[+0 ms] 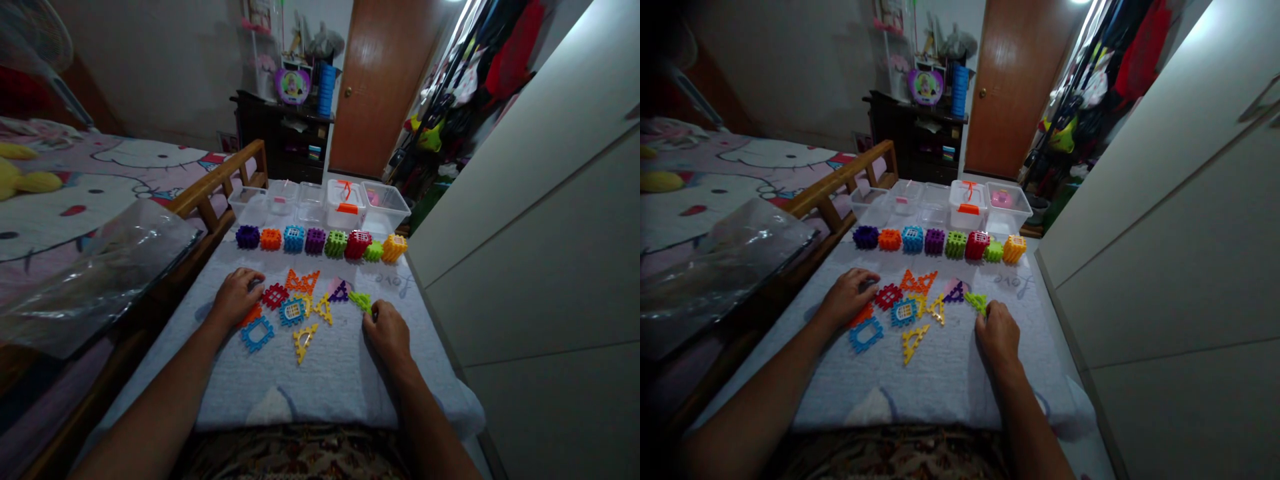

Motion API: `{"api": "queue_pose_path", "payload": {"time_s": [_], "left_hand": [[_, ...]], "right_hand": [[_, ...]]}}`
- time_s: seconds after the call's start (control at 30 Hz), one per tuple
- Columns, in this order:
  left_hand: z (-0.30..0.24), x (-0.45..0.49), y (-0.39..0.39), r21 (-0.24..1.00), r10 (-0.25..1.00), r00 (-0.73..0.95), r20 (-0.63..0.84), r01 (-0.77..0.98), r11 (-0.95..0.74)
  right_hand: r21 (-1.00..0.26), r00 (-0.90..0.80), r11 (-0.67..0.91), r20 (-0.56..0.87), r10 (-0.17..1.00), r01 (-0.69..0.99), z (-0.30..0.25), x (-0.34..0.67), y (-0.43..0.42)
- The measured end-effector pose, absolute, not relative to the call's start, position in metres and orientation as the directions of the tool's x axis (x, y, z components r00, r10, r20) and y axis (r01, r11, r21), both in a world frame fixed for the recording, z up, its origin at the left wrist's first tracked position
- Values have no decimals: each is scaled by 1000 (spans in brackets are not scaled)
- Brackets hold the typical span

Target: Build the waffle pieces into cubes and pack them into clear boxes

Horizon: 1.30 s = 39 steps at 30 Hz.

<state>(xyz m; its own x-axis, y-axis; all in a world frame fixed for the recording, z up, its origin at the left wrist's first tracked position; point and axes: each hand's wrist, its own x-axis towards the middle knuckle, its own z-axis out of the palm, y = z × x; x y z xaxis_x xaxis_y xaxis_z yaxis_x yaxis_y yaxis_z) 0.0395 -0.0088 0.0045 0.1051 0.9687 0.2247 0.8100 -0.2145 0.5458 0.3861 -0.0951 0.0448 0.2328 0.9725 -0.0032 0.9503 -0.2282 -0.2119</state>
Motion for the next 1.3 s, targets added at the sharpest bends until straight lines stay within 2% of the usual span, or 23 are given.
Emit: {"api": "queue_pose_path", "payload": {"time_s": [0.3,0.5,0.63,0.83,1.3], "left_hand": [[3,39,-9,544,969,98,228,813,-210],[3,39,-9,545,966,100,237,810,-218],[4,39,-9,546,966,97,239,810,-216],[3,37,-9,543,965,108,239,809,-225],[-4,32,-9,555,964,109,243,799,-230]], "right_hand": [[-336,208,-179,53,977,925,42,402,-88],[-385,295,-194,222,929,902,62,428,-42],[-386,382,-257,294,876,886,74,429,-1],[-389,461,-344,263,848,855,64,417,35],[-369,482,-383,228,846,847,56,410,50]]}}
